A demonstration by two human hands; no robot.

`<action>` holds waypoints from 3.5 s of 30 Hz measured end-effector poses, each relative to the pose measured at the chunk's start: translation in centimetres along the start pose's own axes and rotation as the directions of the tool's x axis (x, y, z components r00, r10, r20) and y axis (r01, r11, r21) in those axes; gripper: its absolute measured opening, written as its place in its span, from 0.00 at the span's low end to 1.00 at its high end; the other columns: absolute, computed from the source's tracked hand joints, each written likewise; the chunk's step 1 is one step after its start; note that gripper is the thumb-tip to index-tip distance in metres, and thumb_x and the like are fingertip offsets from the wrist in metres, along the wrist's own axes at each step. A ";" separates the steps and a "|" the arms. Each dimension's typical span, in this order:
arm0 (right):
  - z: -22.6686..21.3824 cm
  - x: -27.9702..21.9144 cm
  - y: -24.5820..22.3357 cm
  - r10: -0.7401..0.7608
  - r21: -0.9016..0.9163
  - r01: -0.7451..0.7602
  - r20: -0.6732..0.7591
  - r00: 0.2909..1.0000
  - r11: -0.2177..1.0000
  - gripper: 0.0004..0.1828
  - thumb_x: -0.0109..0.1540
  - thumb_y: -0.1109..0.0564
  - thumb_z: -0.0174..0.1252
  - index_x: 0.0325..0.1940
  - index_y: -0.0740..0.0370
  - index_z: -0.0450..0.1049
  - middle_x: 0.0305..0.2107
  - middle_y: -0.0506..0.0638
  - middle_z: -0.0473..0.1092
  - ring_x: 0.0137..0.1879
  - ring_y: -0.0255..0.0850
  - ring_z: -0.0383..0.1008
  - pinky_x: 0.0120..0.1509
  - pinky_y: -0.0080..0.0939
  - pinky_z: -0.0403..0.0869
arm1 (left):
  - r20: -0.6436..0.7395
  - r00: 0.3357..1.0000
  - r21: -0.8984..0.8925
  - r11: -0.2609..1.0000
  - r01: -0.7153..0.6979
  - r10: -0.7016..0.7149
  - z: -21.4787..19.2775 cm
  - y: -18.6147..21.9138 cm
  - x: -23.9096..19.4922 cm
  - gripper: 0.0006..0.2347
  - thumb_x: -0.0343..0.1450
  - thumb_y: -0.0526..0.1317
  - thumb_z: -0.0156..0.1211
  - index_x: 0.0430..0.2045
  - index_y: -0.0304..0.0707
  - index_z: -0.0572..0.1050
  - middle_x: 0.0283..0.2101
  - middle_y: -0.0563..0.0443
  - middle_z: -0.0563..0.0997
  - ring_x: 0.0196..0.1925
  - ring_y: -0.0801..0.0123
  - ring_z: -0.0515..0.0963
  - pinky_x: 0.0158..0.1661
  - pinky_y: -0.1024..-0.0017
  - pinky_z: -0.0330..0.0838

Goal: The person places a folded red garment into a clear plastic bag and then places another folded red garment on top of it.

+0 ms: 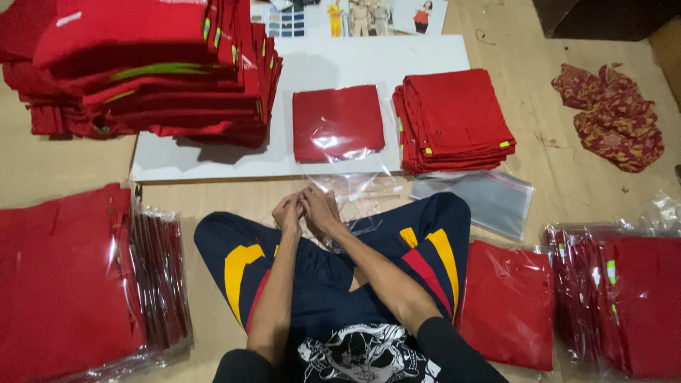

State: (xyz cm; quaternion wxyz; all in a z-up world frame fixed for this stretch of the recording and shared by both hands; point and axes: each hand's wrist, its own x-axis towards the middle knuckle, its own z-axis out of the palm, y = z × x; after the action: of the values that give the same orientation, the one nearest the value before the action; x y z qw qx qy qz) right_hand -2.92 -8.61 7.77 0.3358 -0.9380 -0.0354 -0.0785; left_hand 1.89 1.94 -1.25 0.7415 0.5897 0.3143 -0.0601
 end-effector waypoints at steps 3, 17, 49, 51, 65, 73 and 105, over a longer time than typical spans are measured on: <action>0.5 -0.3 0.5 0.008 -0.037 -0.005 0.059 0.998 0.999 0.05 0.70 0.49 0.49 0.46 0.47 0.69 0.42 0.43 0.68 0.52 0.45 0.75 0.57 0.49 0.64 | -0.009 1.000 -0.028 0.999 0.029 -0.029 -0.1 0.4 -0.8 0.05 0.62 0.37 0.71 0.27 0.38 0.82 0.31 0.42 0.81 0.32 0.63 0.83 0.35 0.73 0.83; 2.4 -0.1 3.4 -0.111 0.048 0.105 0.138 0.984 0.993 0.07 0.70 0.49 0.48 0.42 0.50 0.68 0.45 0.49 0.69 0.55 0.53 0.73 0.53 0.55 0.70 | -0.012 0.995 -0.131 0.987 0.095 -0.097 -0.2 2.0 -2.2 0.05 0.59 0.31 0.71 0.25 0.30 0.83 0.27 0.36 0.81 0.27 0.58 0.85 0.33 0.66 0.86; -8.9 -8.1 11.7 0.365 0.299 -0.273 -0.316 0.876 0.914 0.11 0.55 0.50 0.75 0.40 0.46 0.82 0.30 0.52 0.72 0.39 0.50 0.78 0.46 0.43 0.78 | 0.028 0.997 0.243 0.967 -0.072 0.068 -2.3 6.5 -4.0 0.06 0.73 0.36 0.62 0.40 0.33 0.79 0.33 0.43 0.84 0.33 0.69 0.83 0.36 0.71 0.85; -7.9 -8.0 13.7 0.346 0.280 -0.249 -0.383 0.857 0.927 0.10 0.55 0.46 0.75 0.34 0.47 0.83 0.28 0.52 0.71 0.39 0.51 0.77 0.48 0.44 0.76 | 0.027 0.998 0.244 0.968 -0.061 0.056 -2.2 6.6 -3.7 0.05 0.73 0.35 0.62 0.39 0.34 0.80 0.32 0.45 0.84 0.31 0.70 0.83 0.34 0.72 0.85; -13.6 -7.6 12.2 0.853 0.962 -0.129 -0.144 0.502 0.239 0.10 0.73 0.45 0.48 0.41 0.44 0.56 0.18 0.38 0.55 0.22 0.30 0.64 0.23 0.24 0.63 | -0.018 0.997 0.145 0.987 -0.069 0.073 -2.4 4.1 -1.0 0.04 0.72 0.35 0.63 0.35 0.33 0.79 0.26 0.47 0.81 0.25 0.74 0.80 0.24 0.79 0.81; -16.2 -9.5 14.4 0.528 0.043 -0.543 -0.311 0.790 0.838 0.25 0.58 0.31 0.68 0.49 0.42 0.70 0.50 0.58 0.73 0.58 0.56 0.76 0.66 0.58 0.67 | -0.039 0.992 0.192 0.975 -0.110 0.119 -2.1 6.5 -4.0 0.02 0.71 0.33 0.63 0.32 0.32 0.80 0.25 0.45 0.82 0.23 0.75 0.79 0.21 0.81 0.79; -11.7 -10.3 21.5 0.395 -0.343 -0.385 -0.042 0.918 0.857 0.10 0.61 0.49 0.58 0.32 0.52 0.82 0.25 0.50 0.76 0.39 0.53 0.80 0.51 0.54 0.73 | 0.559 0.824 0.530 0.725 -0.441 0.092 -4.3 13.4 -1.9 0.17 0.76 0.24 0.44 0.57 0.42 0.66 0.44 0.34 0.82 0.46 0.52 0.84 0.43 0.61 0.83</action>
State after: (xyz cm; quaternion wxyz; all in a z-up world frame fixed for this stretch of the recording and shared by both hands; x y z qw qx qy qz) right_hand -11.92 -32.79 1.51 0.1747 -0.9708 0.1645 0.0004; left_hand 4.80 9.35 10.52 0.5510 0.8098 -0.0181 -0.2008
